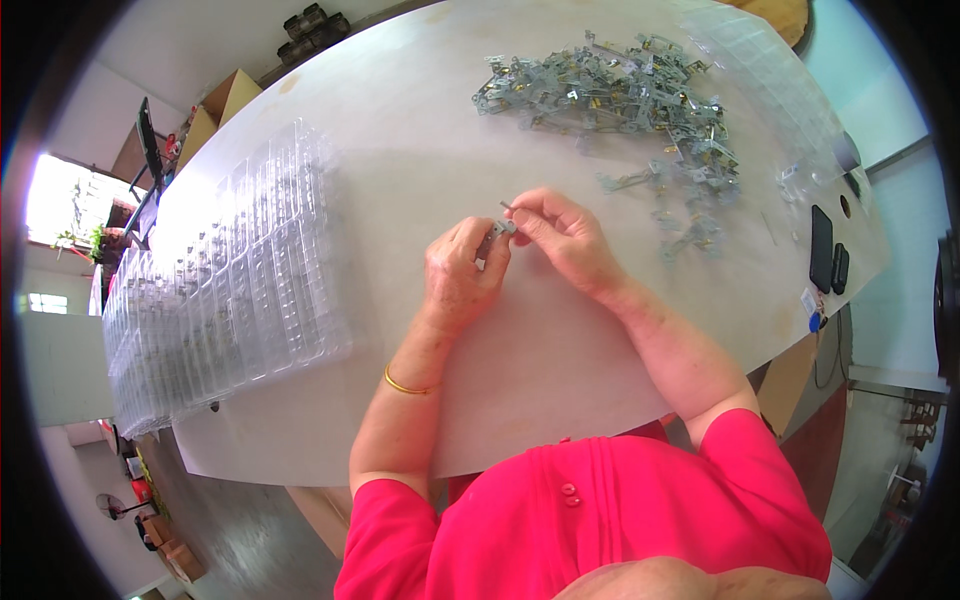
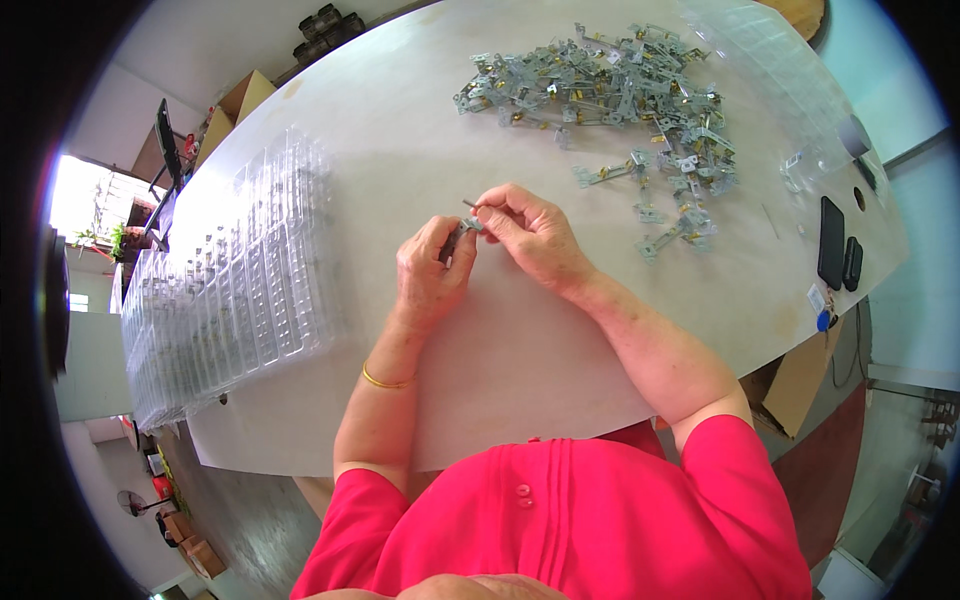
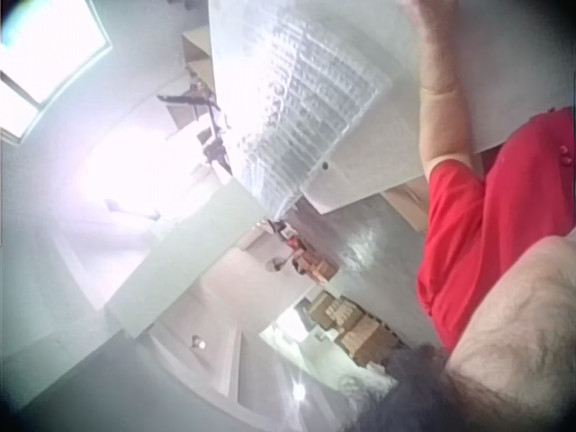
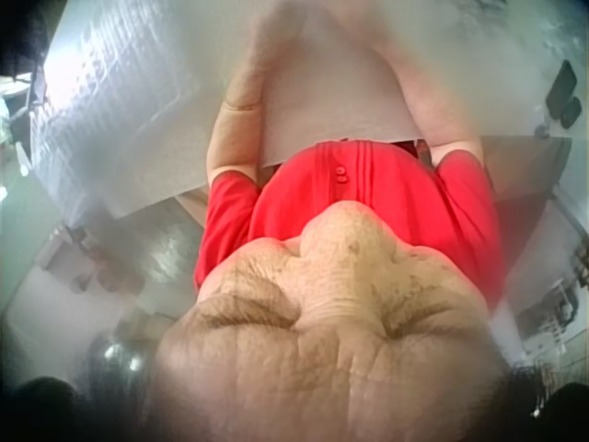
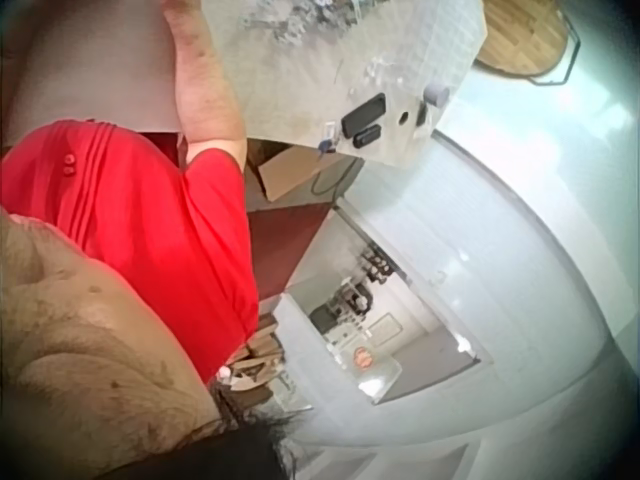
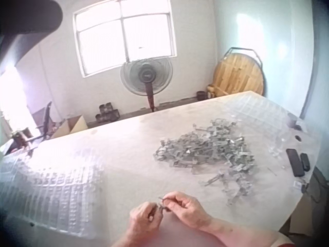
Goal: Assembling small metal components and placing them into a plastic sorting tray.
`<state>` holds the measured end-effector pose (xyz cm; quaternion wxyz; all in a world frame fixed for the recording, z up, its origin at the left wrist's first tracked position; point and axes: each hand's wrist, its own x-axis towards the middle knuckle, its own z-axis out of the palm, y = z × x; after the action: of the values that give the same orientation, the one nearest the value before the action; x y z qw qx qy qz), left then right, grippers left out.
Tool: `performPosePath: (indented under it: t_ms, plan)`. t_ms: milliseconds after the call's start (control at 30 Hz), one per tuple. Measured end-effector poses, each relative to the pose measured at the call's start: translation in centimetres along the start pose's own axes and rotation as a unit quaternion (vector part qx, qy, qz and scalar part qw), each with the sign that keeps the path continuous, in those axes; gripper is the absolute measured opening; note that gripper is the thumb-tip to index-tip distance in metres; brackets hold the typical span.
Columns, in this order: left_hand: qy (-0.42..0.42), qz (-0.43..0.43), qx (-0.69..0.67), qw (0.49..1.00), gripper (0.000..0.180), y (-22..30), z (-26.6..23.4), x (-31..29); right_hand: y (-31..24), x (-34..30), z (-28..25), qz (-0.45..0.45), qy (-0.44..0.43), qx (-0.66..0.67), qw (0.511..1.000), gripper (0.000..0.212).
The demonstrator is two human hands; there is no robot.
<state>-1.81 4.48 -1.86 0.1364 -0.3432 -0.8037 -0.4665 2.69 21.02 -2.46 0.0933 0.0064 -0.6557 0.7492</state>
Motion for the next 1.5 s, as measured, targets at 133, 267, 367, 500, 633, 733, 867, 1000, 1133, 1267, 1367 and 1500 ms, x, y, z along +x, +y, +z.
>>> performPosePath:
  t_ms: [133, 267, 367, 500, 633, 733, 867, 1000, 1133, 1267, 1367, 1500]
  plan:
    - [-0.014, 0.018, 0.0, 1.0, 0.009, -0.3, 0.0, 0.0, 0.0, -0.1, 0.2, 0.035, -0.015, -0.018, 0.999, 0.01]
    - [-0.037, -0.024, -0.012, 0.999, 0.011, 0.3, -0.8, 0.3, -0.4, 0.1, -0.2, 0.017, 0.026, -0.02, 0.999, 0.012]
    - [-0.049, -0.056, -0.072, 0.995, 0.021, -0.8, -1.4, 0.3, -0.3, 0.3, -0.4, 0.028, 0.055, 0.021, 0.998, 0.016]
    - [-0.164, -0.184, -0.165, 0.955, 0.03, 0.1, -2.6, 0.8, -0.6, 0.5, -0.6, 0.022, 0.063, 0.012, 0.998, 0.014]
    - [-0.186, -0.268, -0.261, 0.908, 0.027, 0.4, -2.4, 0.9, 0.7, 0.7, -0.6, -0.034, 0.088, -0.004, 0.996, 0.012]
    - [-0.119, -0.274, -0.309, 0.903, 0.026, -0.3, -1.8, 0.5, 1.2, 0.6, -0.6, -0.094, 0.123, -0.066, 0.986, 0.011]
    - [-0.09, -0.27, -0.327, 0.901, 0.029, -1.0, -1.4, 0.4, 0.0, -0.1, 0.2, -0.101, 0.08, -0.18, 0.975, 0.007]
    - [-0.062, -0.26, -0.359, 0.894, 0.031, -1.1, -0.9, 0.3, -0.7, -0.5, 0.8, -0.124, 0.072, -0.229, 0.963, 0.004]
    - [-0.044, -0.242, -0.352, 0.903, 0.034, -1.9, -0.3, -0.1, -0.8, -0.5, 0.6, -0.137, 0.059, -0.266, 0.952, 0.004]
    - [-0.042, -0.224, -0.306, 0.924, 0.037, -2.2, -0.1, -0.3, -0.5, -0.5, 0.6, -0.192, 0.027, -0.319, 0.928, 0.006]
    - [-0.051, -0.226, -0.274, 0.934, 0.039, -1.9, -0.2, -0.2, -1.0, -0.5, 0.7, -0.121, 0.075, -0.257, 0.956, 0.005]
    - [-0.06, -0.22, -0.264, 0.937, 0.038, -1.7, -0.2, -0.2, -0.3, -0.4, 0.2, -0.197, 0.005, -0.319, 0.927, 0.003]
